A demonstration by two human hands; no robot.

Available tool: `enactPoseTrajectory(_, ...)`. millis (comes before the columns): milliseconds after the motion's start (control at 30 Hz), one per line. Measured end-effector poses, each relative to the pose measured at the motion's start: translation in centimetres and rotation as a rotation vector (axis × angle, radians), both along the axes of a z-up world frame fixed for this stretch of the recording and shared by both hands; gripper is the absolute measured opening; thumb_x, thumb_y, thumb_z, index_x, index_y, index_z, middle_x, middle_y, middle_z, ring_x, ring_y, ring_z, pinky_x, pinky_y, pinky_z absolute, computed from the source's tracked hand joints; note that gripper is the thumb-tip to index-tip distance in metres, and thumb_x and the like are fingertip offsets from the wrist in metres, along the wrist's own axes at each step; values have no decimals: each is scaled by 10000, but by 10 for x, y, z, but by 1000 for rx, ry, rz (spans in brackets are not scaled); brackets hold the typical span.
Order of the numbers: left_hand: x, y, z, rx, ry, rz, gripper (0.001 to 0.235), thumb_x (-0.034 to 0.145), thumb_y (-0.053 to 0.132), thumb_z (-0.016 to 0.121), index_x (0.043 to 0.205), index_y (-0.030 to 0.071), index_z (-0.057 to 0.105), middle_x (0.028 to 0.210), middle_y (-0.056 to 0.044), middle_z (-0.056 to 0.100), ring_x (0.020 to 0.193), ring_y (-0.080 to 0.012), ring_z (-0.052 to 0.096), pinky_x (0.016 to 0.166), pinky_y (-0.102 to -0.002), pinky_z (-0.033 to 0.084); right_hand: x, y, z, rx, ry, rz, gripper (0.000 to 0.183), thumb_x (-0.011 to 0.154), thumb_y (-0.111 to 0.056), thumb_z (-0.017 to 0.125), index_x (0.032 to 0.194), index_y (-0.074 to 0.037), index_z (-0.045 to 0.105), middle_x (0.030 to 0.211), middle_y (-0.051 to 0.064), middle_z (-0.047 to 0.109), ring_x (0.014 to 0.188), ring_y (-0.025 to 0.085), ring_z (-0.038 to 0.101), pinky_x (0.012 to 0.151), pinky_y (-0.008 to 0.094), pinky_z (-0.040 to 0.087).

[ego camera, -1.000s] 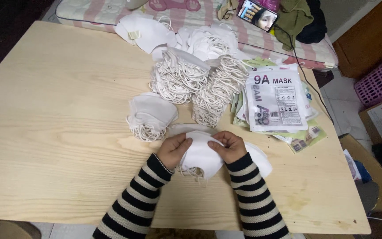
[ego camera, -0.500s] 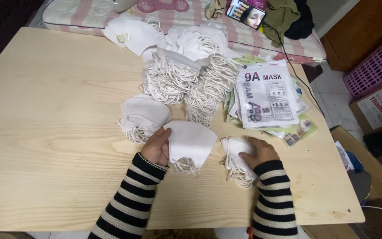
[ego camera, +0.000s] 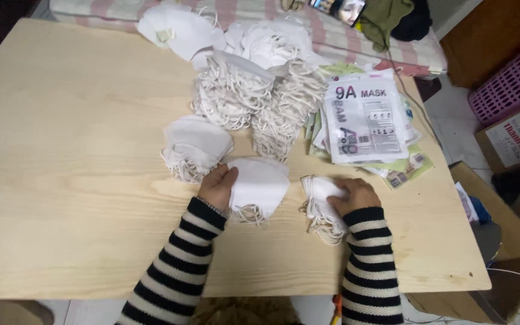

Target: Picking up, unfolding, and stacking face masks from a pile onto a wooden table.

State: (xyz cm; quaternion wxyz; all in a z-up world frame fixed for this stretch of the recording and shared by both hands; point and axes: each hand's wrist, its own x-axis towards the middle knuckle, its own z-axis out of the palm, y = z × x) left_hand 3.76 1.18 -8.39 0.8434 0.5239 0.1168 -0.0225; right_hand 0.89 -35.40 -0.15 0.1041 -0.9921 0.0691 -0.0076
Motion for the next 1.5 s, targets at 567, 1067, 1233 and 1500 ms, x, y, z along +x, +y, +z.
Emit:
enactPoseTrajectory(567,-24,-10,80,-148,-158,-247,238,1027,136,592,1170,-34,678,851,-120,727,735,-156,695,667,-277,594,11,109,53,1102,-148,376,274,724,-57,916,950,-45,763,683,98,742,586,113,608,541,246,534)
enactPoseTrajectory(1067,-26,2,82,-35,-152,-116,192,961,108,669,1043,-57,724,763,-149,719,650,-175,667,580,-288,574,30,139,28,1176,-224,285,114,859,-92,823,955,-57,772,625,73,710,518,107,598,494,209,508)
enactPoseTrajectory(1233,-29,36,135,-493,-91,169,84,974,92,657,989,10,661,763,-113,683,656,-197,690,643,-261,572,25,142,31,831,-365,69,184,872,-250,848,987,-127,773,835,103,764,824,281,750,707,358,621)
enactPoseTrajectory(1500,-13,53,98,-563,-128,116,386,968,198,614,1320,40,606,1127,-193,724,945,-306,748,853,-430,627,36,156,39,459,139,259,873,694,-453,897,1414,-71,585,1326,224,652,1287,420,587,1150,505,458)
